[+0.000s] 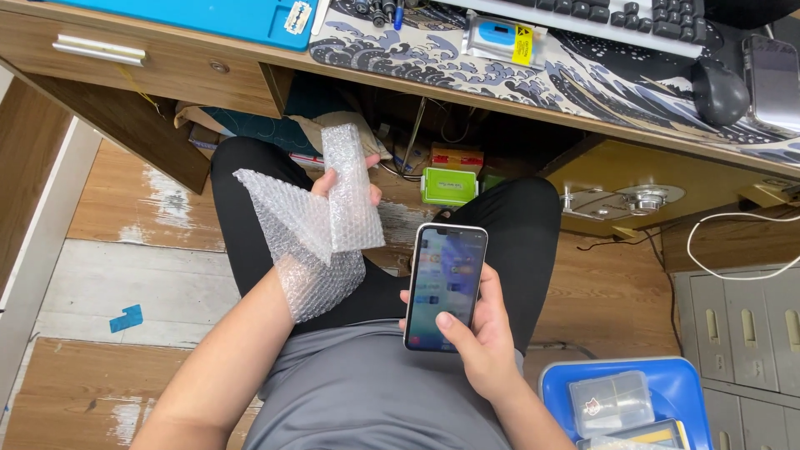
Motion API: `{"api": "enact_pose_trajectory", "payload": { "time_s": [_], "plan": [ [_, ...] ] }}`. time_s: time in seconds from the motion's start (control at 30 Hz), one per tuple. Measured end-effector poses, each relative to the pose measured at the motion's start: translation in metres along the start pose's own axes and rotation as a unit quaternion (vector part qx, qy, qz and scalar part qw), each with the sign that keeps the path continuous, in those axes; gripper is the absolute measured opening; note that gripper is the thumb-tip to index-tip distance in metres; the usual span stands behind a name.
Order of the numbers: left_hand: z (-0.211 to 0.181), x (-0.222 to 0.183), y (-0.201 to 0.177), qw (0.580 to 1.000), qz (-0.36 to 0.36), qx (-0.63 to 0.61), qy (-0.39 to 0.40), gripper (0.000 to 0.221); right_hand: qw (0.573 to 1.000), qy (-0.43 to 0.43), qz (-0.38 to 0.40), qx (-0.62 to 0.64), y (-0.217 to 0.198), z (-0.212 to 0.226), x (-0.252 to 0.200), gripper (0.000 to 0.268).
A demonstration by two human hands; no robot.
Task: Repairing a mobile phone by prying the casing and wrapping components in bubble wrap at a workbench.
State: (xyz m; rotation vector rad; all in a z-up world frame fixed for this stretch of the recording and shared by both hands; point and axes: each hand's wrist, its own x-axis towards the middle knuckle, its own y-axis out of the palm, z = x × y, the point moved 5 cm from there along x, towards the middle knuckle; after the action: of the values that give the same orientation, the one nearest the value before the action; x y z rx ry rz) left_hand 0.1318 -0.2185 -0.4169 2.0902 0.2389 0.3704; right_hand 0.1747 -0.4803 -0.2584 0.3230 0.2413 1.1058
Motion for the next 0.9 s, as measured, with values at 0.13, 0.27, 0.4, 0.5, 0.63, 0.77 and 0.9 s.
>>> {"api": "enact_pose_trajectory", "payload": {
  "time_s": [0.13, 0.27, 0.4, 0.5, 0.63, 0.77, 0.9],
  "plan": [
    [0.001, 0.002, -0.007, 1.000, 0.022, 0.007, -0.010, 0.085, 1.000, 0.001, 0.026, 0.007, 0.000, 0.001, -0.001, 0.059],
    [0.002, 0.002, -0.003, 1.000, 0.010, -0.002, 0.003, 0.085, 0.999, -0.016, 0.029, 0.040, 0.001, 0.003, 0.000, 0.058],
    [0.003, 0.002, 0.000, 1.000, 0.008, 0.003, 0.008, 0.083, 1.000, -0.011, 0.010, 0.026, 0.000, 0.004, 0.000, 0.060],
    [0.001, 0.001, 0.001, 1.000, 0.005, 0.002, 0.007, 0.083, 1.000, -0.004, -0.013, -0.019, -0.001, 0.003, 0.000, 0.058],
    [0.002, 0.001, 0.002, 1.000, 0.000, 0.004, 0.003, 0.083, 0.999, -0.002, -0.029, -0.029, 0.001, 0.003, 0.000, 0.052],
    [0.001, 0.002, 0.001, 1.000, 0.000, 0.010, 0.006, 0.082, 0.998, 0.028, -0.051, -0.024, -0.003, -0.001, -0.001, 0.041],
    [0.004, 0.003, -0.007, 1.000, 0.019, -0.008, -0.002, 0.083, 0.998, 0.006, -0.008, 0.069, 0.000, 0.000, -0.001, 0.045]
  ]
}}
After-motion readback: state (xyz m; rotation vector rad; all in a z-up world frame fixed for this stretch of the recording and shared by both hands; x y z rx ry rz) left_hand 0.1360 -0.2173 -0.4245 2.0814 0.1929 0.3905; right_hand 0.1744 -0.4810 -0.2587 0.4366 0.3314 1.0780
